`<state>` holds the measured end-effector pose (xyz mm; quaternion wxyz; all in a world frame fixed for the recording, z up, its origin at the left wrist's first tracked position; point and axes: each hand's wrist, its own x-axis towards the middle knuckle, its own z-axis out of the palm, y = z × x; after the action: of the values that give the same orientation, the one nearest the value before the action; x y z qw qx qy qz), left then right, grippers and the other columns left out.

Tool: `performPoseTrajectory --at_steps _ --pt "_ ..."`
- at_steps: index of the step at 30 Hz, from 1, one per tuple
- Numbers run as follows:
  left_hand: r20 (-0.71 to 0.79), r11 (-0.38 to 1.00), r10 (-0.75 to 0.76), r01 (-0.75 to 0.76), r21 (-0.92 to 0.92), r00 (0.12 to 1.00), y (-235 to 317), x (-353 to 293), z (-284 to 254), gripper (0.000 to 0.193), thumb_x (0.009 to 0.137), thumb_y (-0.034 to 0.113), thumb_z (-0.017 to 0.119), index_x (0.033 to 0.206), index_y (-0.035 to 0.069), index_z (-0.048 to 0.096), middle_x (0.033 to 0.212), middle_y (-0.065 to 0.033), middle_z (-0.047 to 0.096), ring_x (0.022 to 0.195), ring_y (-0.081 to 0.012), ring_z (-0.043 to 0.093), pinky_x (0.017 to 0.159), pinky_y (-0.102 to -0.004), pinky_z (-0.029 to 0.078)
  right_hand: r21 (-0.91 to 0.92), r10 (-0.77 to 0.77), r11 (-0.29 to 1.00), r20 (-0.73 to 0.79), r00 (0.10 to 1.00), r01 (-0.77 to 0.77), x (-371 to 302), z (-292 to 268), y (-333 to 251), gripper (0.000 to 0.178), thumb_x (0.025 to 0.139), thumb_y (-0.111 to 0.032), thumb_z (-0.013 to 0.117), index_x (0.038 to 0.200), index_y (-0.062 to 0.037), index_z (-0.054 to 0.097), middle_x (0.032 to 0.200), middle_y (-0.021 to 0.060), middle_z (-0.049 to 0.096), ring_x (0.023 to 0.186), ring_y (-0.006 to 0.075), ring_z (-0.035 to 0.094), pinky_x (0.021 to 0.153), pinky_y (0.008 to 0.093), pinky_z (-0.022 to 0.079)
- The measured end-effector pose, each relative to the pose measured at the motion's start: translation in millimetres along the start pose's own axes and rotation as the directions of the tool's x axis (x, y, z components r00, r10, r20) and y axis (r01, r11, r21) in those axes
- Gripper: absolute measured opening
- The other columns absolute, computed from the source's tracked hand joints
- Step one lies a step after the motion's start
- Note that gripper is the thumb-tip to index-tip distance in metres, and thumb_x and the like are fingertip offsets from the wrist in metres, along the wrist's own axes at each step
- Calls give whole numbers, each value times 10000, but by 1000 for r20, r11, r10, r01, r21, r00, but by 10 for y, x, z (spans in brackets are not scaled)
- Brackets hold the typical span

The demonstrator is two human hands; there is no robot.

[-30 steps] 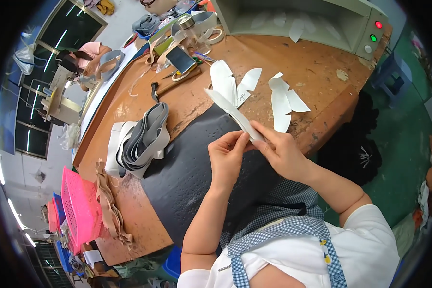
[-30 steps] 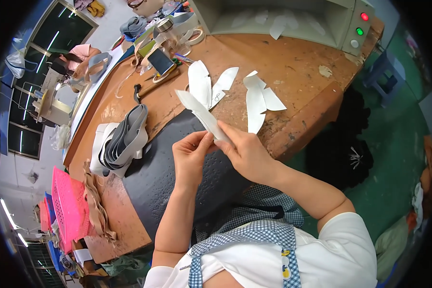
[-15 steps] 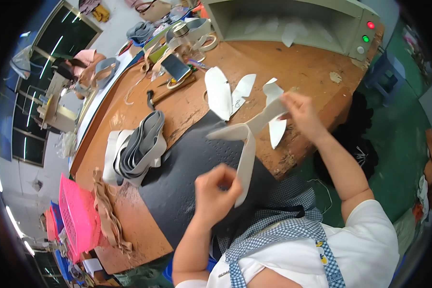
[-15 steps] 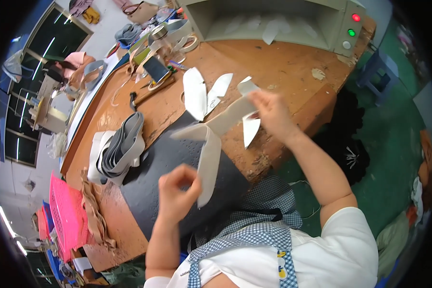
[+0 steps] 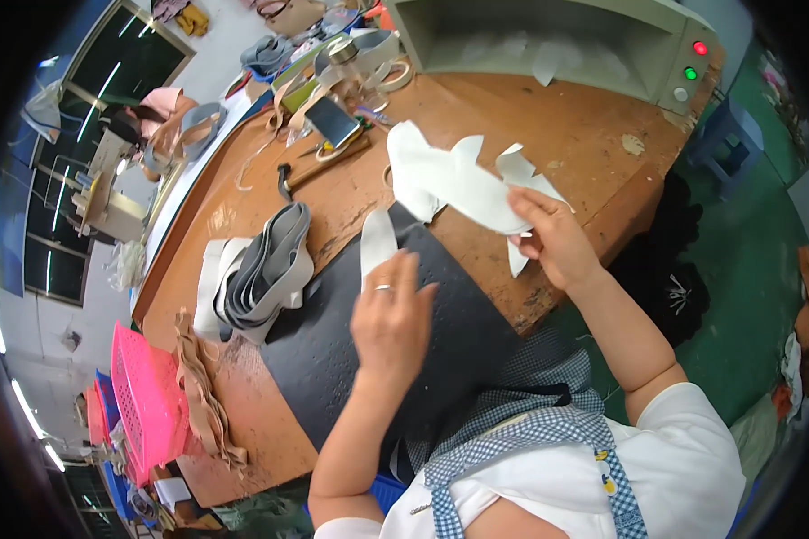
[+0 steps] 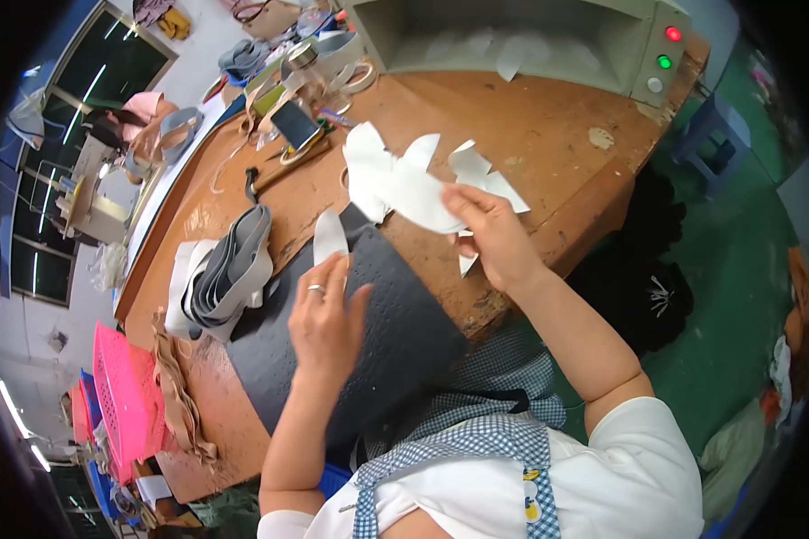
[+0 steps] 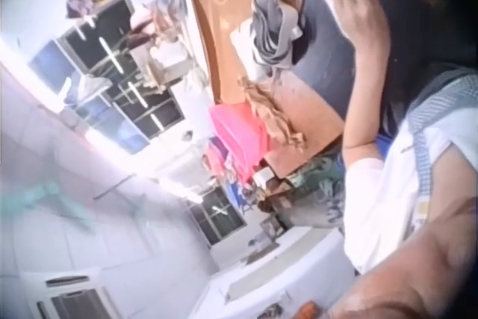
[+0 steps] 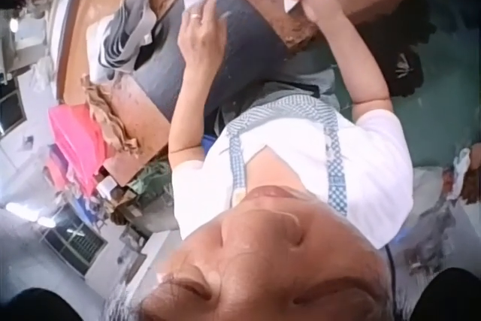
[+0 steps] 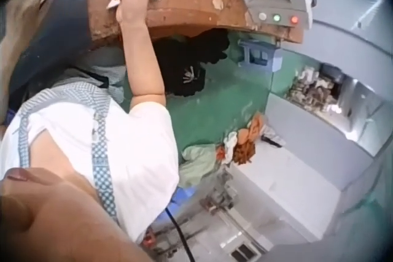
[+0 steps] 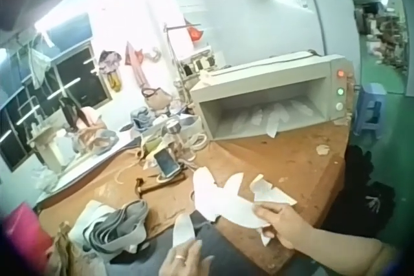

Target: Applying lining and reinforcement strips to shoe upper components at a factory workbench.

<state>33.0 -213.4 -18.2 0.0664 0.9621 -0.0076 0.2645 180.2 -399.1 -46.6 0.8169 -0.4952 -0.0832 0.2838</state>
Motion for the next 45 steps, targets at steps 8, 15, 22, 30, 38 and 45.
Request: performPoseTrajectory --at_steps 8,15,22,30,38,45 --pt "-209 885 -206 91 -458 956 349 196 192 225 822 37 699 1041 -8 674 1112 -180 665 1095 -324 630 867 -374 541 -144 -127 977 190 974 155 -353 471 6 247 946 -82 560 1153 53 568 1064 106 644 946 158 637 865 307 541" --pt "-233 850 -196 47 -524 953 383 245 154 320 789 19 744 1098 -3 664 1153 -181 661 1087 -290 643 910 -342 518 -194 -231 945 173 957 263 -378 379 -56 132 911 11 575 1018 59 636 906 91 687 853 131 664 779 258 545" --pt "-260 809 -200 9 -588 945 345 308 107 313 780 29 759 1075 -12 662 1152 -178 662 1065 -279 655 893 -330 525 -434 -373 770 290 881 469 -401 417 -198 147 925 -3 569 1030 45 661 882 67 708 829 91 661 735 221 530" --pt "-292 907 -209 73 -414 933 385 310 -30 143 831 -30 647 973 -31 630 1015 -213 682 794 -295 704 643 -316 562 -442 -491 691 293 820 572 -397 565 -159 119 925 15 550 975 79 637 854 120 706 834 189 702 752 281 554" --pt "-126 168 -835 31 -985 535 -345 320 -644 191 985 143 526 890 -10 593 845 -77 647 736 -123 648 725 -275 594 -230 -370 900 43 928 369 -185 10 -280 146 961 -70 517 963 37 617 868 115 690 776 212 700 766 343 583" --pt "-664 758 -609 74 -648 434 -436 156 -873 203 986 97 504 894 -57 598 954 -166 683 817 -185 675 715 -257 559 -357 -541 811 -153 827 464 -165 -712 -593 127 965 -77 518 1014 -1 607 900 80 669 818 176 685 763 307 559"
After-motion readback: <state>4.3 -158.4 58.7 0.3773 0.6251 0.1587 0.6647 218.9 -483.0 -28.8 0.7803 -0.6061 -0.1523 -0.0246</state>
